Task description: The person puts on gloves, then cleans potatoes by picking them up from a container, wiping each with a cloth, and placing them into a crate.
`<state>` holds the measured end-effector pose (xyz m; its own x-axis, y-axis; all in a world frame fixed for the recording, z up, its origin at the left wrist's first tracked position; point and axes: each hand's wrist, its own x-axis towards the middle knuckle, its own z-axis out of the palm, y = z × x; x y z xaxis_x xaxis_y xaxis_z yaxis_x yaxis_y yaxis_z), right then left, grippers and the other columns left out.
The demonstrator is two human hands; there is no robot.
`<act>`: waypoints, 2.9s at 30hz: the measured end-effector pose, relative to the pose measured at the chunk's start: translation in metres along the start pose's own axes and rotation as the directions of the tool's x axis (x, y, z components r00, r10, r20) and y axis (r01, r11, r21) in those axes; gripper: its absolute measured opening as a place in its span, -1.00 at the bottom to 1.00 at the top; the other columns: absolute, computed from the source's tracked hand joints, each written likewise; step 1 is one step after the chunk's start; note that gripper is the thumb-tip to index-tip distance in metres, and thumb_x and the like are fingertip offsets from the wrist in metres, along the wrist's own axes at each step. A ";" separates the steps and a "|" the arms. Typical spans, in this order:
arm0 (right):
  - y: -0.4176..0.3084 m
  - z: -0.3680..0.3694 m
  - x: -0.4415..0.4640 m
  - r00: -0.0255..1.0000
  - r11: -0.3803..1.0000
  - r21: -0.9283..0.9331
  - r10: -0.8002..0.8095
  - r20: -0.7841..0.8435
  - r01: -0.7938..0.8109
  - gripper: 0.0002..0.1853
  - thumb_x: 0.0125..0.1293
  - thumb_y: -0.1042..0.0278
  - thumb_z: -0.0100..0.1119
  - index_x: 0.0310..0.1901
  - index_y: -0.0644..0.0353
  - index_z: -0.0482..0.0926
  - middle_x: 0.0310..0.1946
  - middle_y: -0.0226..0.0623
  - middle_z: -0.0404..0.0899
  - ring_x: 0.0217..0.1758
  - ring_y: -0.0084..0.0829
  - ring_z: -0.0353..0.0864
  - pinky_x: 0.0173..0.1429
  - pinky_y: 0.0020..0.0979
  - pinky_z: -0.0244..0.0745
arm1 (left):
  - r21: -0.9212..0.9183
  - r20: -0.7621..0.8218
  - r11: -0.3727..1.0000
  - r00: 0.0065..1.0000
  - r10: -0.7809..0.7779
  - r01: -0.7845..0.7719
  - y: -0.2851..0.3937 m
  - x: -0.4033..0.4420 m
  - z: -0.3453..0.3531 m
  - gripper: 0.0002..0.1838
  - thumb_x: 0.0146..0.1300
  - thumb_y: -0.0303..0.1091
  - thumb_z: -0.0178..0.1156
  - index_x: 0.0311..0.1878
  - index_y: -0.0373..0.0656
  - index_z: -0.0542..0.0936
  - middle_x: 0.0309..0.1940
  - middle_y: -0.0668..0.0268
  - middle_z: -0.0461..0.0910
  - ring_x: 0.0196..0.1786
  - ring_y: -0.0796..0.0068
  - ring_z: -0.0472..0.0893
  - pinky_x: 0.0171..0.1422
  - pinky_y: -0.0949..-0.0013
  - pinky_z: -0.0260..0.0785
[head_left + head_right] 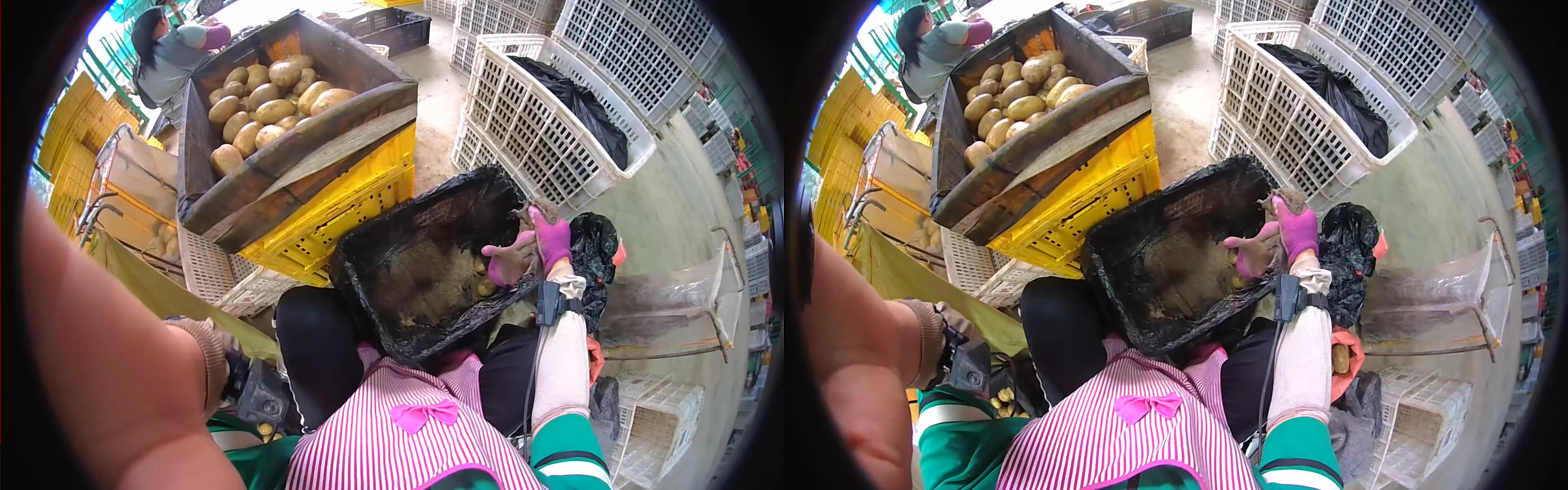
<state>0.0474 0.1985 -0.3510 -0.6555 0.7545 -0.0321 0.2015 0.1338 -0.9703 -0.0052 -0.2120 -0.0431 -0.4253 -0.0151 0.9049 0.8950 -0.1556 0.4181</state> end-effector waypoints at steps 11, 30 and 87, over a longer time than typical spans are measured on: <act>0.002 -0.003 0.002 0.999 0.995 -0.093 -0.035 -0.019 0.033 -0.63 0.22 0.25 0.36 -0.02 0.31 0.65 -0.16 -0.33 0.70 -0.15 -0.49 0.65 0.02 -0.43 0.51 | -0.085 -0.002 0.996 1.000 0.013 -0.013 -0.014 -0.005 -0.013 -0.25 0.15 -0.01 0.23 0.37 -0.16 0.32 0.32 0.02 0.30 0.29 0.13 0.40 0.20 0.16 0.35; -0.101 0.025 -0.051 0.986 0.757 0.649 -0.032 0.164 -0.083 -0.70 0.43 0.20 0.11 0.01 0.22 0.59 -0.21 -0.30 0.66 -0.19 -0.49 0.66 -0.03 -0.44 0.59 | -0.098 0.230 0.992 0.971 -0.059 0.084 -0.068 -0.035 0.031 -0.46 0.22 -0.37 0.17 0.31 -0.17 0.41 0.25 0.10 0.42 0.30 0.20 0.42 0.23 0.19 0.38; -0.060 0.121 -0.060 0.976 0.778 0.616 -0.018 0.219 -0.124 -0.50 0.12 0.69 0.24 0.14 0.27 0.47 -0.14 -0.28 0.62 -0.15 -0.45 0.64 -0.07 -0.41 0.56 | 0.542 0.742 0.840 0.453 -0.495 0.031 -0.210 -0.206 0.100 -0.85 0.13 -0.44 0.10 -0.22 -0.16 0.57 -0.21 0.11 0.47 -0.13 0.09 0.53 -0.11 0.13 0.48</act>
<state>-0.0135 0.0679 -0.3200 -0.8023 0.5932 -0.0663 -0.2101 -0.3846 -0.8988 -0.0918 -0.0775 -0.3090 -0.5360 0.8027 0.2616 0.8114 0.4041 0.4223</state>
